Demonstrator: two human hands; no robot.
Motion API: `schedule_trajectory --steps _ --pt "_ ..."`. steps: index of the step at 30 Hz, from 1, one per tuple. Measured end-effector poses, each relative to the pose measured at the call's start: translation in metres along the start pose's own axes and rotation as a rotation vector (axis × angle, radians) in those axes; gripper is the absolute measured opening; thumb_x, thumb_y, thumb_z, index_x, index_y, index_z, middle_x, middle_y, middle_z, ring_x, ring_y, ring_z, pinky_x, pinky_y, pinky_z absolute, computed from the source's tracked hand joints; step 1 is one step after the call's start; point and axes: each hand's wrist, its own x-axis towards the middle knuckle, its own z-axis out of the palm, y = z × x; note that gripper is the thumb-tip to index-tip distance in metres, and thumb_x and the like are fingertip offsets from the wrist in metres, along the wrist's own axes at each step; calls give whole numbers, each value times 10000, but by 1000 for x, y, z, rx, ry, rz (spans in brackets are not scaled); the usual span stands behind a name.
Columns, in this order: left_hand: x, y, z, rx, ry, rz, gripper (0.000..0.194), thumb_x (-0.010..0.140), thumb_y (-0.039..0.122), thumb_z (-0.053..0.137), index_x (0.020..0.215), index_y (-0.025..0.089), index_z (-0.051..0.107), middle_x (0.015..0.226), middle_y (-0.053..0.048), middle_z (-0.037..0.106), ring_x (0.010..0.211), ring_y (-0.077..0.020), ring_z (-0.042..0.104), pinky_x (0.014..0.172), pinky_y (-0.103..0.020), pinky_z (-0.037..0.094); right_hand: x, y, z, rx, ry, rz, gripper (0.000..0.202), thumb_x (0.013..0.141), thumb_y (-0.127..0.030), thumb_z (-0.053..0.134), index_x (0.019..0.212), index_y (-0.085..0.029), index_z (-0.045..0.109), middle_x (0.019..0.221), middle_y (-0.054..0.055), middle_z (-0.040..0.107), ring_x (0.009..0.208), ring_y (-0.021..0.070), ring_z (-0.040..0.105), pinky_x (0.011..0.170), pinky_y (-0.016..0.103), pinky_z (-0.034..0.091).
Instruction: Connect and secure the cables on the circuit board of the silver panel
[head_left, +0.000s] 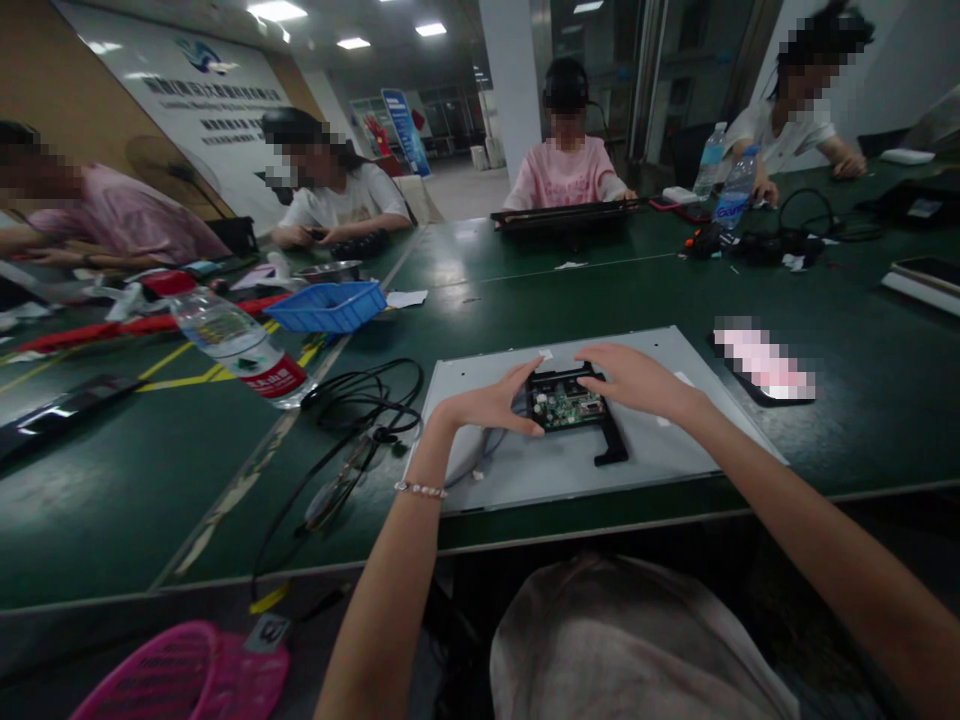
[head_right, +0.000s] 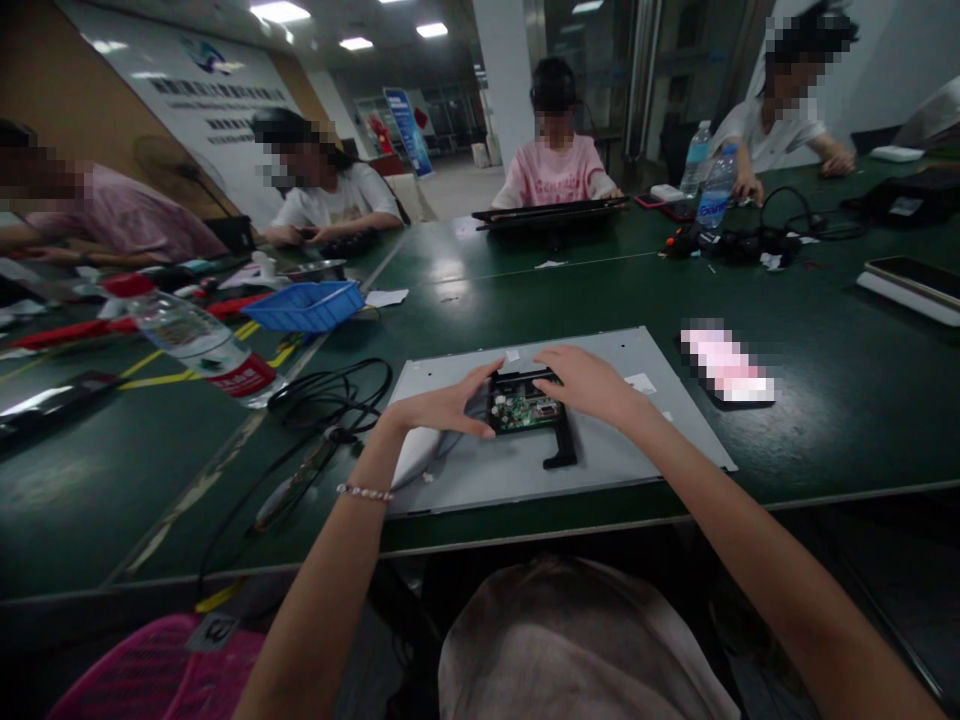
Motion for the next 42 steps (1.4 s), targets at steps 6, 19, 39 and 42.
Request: schedule_trajectory --steps 6,19,39,42 --pt "2 -14 1 -88 9 -1 1065 748 591 646 1518 210 17 1596 -117 67 1458 -279 124 1183 -443 166 47 -1 2 -117 -70 39 328 902 -269 519 1193 -172 636 1202 107 659 1132 253 585 977 373 439" --pt "8 -13 -1 -43 -15 -5 1004 797 619 554 1511 134 41 1592 -132 81 1456 -259 138 1194 -378 150 85 -2 28 -347 -138 51 253 908 -283 517 1029 -155 699 1070 160 696 1042 279 633 837 345 478" --pt "8 -17 4 -66 1 8 986 789 549 593 1513 173 39 1595 -116 64 1461 -245 121 1194 -431 136 86 12 27 -346 -147 -110 269 919 -306 521 1093 -168 674 1127 109 678 1069 220 612 866 284 452" --pt "8 -17 4 -71 -5 21 1012 781 551 605 1512 143 36 1593 -133 67 1460 -251 126 1198 -412 124 90 9 32 -365 -161 -106 240 920 -260 502 991 -141 699 1063 132 694 1029 237 628 832 295 461"
